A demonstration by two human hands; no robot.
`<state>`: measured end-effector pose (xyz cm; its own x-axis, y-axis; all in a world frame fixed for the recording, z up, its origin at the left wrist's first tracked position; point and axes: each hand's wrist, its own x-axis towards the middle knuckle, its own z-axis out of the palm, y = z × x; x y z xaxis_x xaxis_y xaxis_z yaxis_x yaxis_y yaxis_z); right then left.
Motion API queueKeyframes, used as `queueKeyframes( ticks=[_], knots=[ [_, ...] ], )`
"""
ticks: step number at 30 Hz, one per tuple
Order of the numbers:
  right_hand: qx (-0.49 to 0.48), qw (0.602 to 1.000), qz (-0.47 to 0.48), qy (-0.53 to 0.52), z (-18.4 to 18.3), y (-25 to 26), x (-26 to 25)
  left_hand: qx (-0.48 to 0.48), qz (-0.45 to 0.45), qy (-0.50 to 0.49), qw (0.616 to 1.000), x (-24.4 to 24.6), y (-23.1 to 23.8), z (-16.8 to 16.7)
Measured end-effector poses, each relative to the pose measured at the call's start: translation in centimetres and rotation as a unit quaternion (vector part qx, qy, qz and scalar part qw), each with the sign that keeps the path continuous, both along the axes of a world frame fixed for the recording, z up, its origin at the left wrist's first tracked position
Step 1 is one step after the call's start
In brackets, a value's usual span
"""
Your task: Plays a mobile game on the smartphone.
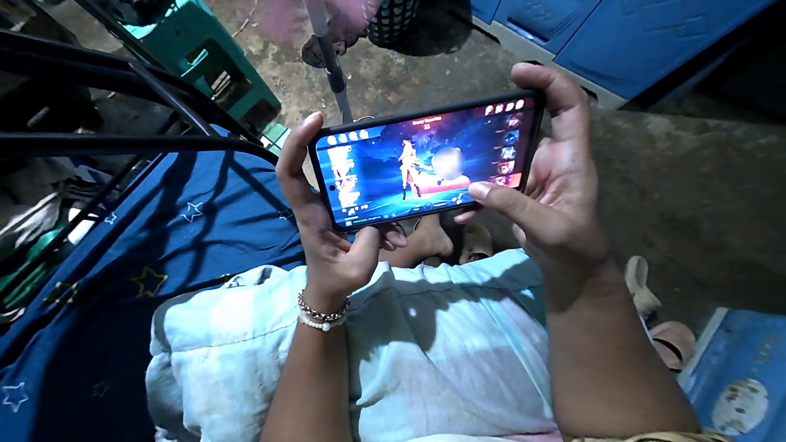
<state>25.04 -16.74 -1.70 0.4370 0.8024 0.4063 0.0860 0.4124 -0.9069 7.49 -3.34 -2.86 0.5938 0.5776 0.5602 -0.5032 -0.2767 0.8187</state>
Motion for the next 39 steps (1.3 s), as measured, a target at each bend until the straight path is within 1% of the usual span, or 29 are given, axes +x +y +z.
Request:
queueKeyframes(
  ticks=[16, 22, 30, 39],
  knots=[
    [0.000, 1.000, 0.007, 0.001, -0.03, -0.16, -0.01, -0.003, 0.011, 0.003, 1.000, -0.05, -0.05, -0.02],
    [-0.001, 1.000, 0.018, 0.023, 0.03, -0.25, -0.06, -0.006, 0.006, 0.007, 1.000, -0.11, -0.07, -0.11],
    [-0.006, 1.000, -0.003, 0.008, -0.02, -0.14, -0.12, 0.003, 0.014, 0.001, 1.000, 0.01, -0.04, -0.05],
    [-0.007, 1.000, -0.003, 0.007, -0.01, -0.17, -0.15, -0.006, 0.005, 0.001, 1.000, -0.08, -0.13, -0.10]
  ],
)
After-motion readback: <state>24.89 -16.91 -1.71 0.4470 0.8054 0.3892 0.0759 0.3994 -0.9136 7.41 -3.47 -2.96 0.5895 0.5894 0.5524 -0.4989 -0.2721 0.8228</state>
